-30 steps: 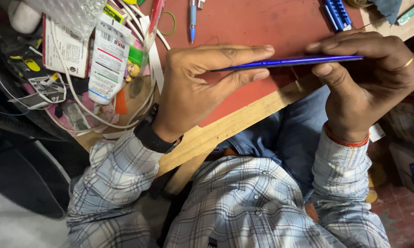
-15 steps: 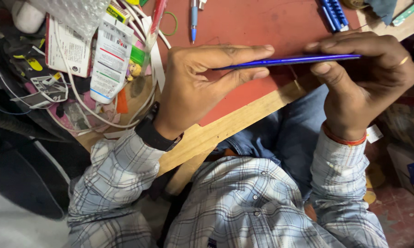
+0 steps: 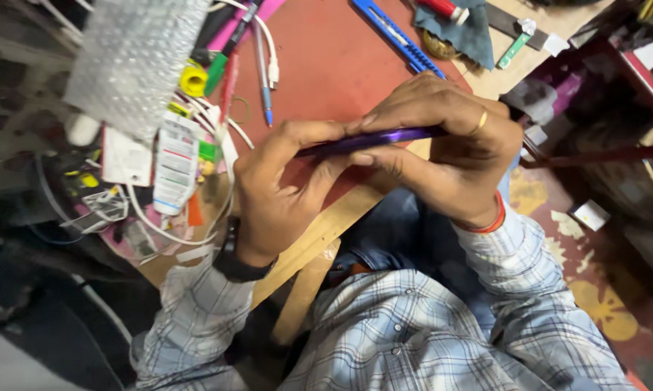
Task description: The person applies adhesive along the edge of a blue smartphone, then secures it with a rubber band. They handle the phone, a tube of adhesive, and a rubber band on a cluttered workbench.
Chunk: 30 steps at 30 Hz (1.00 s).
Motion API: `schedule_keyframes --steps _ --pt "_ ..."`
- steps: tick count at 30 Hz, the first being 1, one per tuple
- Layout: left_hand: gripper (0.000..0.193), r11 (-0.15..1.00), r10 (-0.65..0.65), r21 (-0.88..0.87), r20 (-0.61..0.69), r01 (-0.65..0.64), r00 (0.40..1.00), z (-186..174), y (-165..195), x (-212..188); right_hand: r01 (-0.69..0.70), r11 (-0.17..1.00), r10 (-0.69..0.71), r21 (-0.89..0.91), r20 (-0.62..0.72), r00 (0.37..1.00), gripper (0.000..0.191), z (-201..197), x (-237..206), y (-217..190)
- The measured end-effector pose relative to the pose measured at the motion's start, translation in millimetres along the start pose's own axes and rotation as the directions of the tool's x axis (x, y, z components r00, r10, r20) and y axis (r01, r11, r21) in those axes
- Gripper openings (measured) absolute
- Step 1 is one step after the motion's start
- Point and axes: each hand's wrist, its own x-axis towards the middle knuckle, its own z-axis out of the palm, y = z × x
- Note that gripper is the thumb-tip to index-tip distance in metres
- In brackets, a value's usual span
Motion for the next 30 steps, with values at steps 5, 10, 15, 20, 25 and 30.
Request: schedule_keyframes --steps 5,10,15,20,25,30 --pt "0.02 0.953 -0.013 -0.303 -0.072 -0.01 0.997 40 -7 36 -0.072 0.988 0.087 0.138 -0.107 0.99 0.029 -35 21 14" --pt "0.022 0.966 0.049 -0.249 -0.07 -0.065 0.996 57 -1 66 -0.035 0.995 0.047 0.093 -0.122 0.991 0.026 -61 28 41" --pt "0.022 0.988 0.12 -0.083 -0.091 -0.127 0.989 62 9 82 0.012 0.996 -0.005 0.087 -0.077 0.997 0.025 -75 36 52" --pt "0.022 0.99 0.141 0.007 -0.135 -0.141 0.981 68 11 103 0.028 0.995 -0.024 0.097 -0.048 0.999 0.024 -87 48 58" --pt "0.024 0.987 0.159 0.032 -0.151 -0.156 0.976 71 8 113 -0.008 0.992 0.013 0.122 -0.045 0.999 0.024 -93 58 61" --pt "0.024 0.989 0.144 0.028 -0.139 -0.142 0.98 71 4 116 0.013 0.989 -0.006 0.146 -0.049 0.999 0.023 -93 63 65"
